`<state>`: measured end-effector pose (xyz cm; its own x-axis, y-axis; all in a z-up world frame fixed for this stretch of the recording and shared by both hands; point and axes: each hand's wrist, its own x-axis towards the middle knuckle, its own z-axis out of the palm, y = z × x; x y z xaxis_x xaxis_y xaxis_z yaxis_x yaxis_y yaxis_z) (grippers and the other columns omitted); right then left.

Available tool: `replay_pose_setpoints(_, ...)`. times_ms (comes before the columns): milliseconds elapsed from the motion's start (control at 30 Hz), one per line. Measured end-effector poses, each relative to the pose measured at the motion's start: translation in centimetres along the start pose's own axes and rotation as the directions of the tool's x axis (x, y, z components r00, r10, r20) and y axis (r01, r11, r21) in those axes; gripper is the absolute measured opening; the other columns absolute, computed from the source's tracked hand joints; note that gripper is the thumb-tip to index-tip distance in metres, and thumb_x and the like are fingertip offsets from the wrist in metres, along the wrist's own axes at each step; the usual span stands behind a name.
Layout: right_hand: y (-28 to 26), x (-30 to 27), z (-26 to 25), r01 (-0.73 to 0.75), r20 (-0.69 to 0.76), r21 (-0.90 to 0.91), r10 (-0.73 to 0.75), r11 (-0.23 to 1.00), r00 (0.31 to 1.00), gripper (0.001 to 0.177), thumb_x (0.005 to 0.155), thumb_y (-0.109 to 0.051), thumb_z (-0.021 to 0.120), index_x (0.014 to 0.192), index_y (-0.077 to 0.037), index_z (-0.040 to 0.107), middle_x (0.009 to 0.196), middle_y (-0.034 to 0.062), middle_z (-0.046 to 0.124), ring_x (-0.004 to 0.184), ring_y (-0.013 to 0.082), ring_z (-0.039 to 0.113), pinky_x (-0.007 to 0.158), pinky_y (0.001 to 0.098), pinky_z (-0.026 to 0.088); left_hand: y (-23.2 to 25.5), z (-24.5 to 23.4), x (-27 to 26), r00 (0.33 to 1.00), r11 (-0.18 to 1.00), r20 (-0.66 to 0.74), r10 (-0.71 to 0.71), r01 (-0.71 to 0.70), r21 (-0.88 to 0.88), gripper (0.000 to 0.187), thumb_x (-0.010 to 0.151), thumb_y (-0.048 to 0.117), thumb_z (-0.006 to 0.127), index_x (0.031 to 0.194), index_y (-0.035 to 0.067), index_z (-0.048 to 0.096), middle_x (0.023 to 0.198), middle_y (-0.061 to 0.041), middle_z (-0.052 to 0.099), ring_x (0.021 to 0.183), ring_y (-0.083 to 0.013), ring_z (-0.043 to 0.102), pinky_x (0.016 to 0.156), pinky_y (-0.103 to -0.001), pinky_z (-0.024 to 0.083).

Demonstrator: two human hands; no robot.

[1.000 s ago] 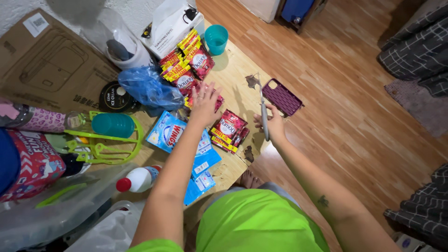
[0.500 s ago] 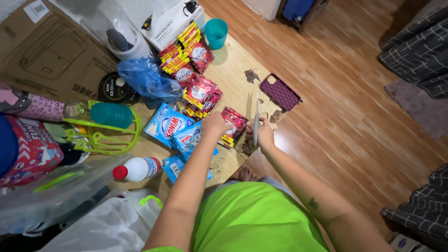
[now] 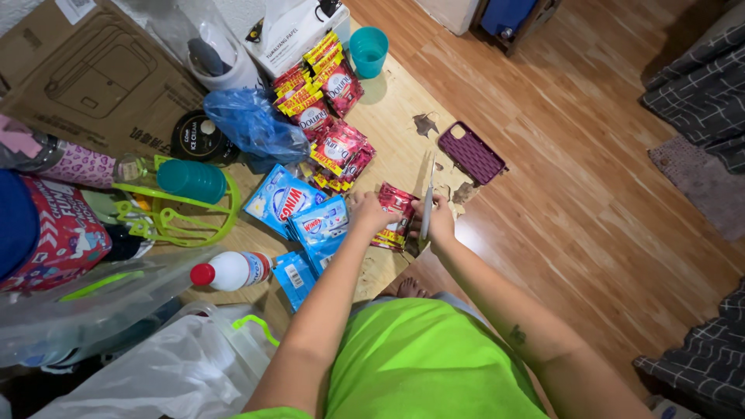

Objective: The person uses scissors to cut open multiple snack packets on a wooden table. They handle red and blue snack packets one at a time, cutting the tops and placing them back on the table.

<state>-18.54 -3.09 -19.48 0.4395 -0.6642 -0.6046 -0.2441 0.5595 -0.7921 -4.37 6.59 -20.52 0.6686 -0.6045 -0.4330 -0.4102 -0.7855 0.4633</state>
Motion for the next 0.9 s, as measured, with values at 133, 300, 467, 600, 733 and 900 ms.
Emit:
replay_pose_setpoints(133,-0.3,-0.2,-0.1,-0.042,-0.001,-0.005,0.042,0.999,0.999,0.051,0.087,-0.027,0.075,0.125,-0.013,0.045,0.081,0.0082,0.068,0.058,0.0219,0.068,0.048,0.0369,0.057,-0.1,0.7,-0.6,0.996,0.988,0.02,0.084,-0.08,-0.133,0.089,0.066,0.042,0.087,0.134,0.003,0.044,0.136,-0.023,0.046,0.122,-0.0425,0.056,0.1,-0.048,0.05)
replay_pose_setpoints(300,-0.1,-0.5,0.3,-0.026,-0.014,-0.007,0.025,1.0,1.0,0.051,0.088,-0.029,0.077,0.126,-0.013,0.047,0.086,0.0091,0.066,0.064,0.0225,0.067,0.051,0.039,0.059,-0.2,0.9,-1.4,0.985,0.964,-0.026,0.169,-0.17,-0.205,0.077,0.072,0.038,0.084,0.126,0.003,0.042,0.132,-0.023,0.049,0.116,-0.0434,0.059,0.091,-0.051,0.052)
replay_pose_setpoints(467,-1.1,-0.7,0.5,-0.007,-0.009,0.012,0.007,1.0,1.0,0.052,0.089,-0.029,0.076,0.128,-0.012,0.048,0.088,0.0103,0.07,0.067,0.0235,0.07,0.052,0.0387,0.06,0.9,-0.4,-0.5,0.98,0.944,0.005,0.2,-0.191,-0.27,0.073,0.071,0.033,0.087,0.124,0.003,0.049,0.119,-0.021,0.067,0.11,-0.0385,0.067,0.094,-0.048,0.054)
replay_pose_setpoints(600,-2.5,0.6,-0.2,0.017,0.021,0.039,-0.018,0.999,1.0,0.053,0.09,-0.027,0.076,0.132,-0.012,0.047,0.086,0.0132,0.071,0.067,0.0256,0.07,0.05,0.0373,0.055,3.7,-7.1,4.3,0.955,0.858,0.013,0.295,-0.259,-0.444,0.1,0.066,0.034,0.091,0.143,-0.001,0.038,0.127,-0.024,0.065,0.117,-0.0368,0.066,0.099,-0.043,0.052)
replay_pose_setpoints(733,-3.7,3.2,-1.8,0.039,0.008,-0.02,-0.039,0.999,0.999,0.054,0.09,-0.027,0.073,0.135,-0.015,0.045,0.088,0.0121,0.073,0.071,0.0235,0.073,0.052,0.0349,0.058,9.2,-15.6,8.8,0.943,0.892,-0.068,0.326,-0.33,-0.308,0.094,0.071,0.034,0.093,0.141,-0.003,0.043,0.138,-0.027,0.058,0.128,-0.0374,0.058,0.106,-0.042,0.047)
replay_pose_setpoints(900,-5.0,4.0,-3.3,0.055,-0.055,0.002,-0.055,0.998,0.997,0.054,0.092,-0.025,0.072,0.136,-0.012,0.043,0.089,0.0141,0.072,0.071,0.0239,0.073,0.051,0.0347,0.057,13.5,-20.4,10.4,0.902,0.81,-0.049,0.429,-0.408,-0.42,0.096,0.072,0.02,0.09,0.147,-0.004,0.035,0.139,-0.028,0.057,0.13,-0.0329,0.058,0.108,-0.039,0.048)
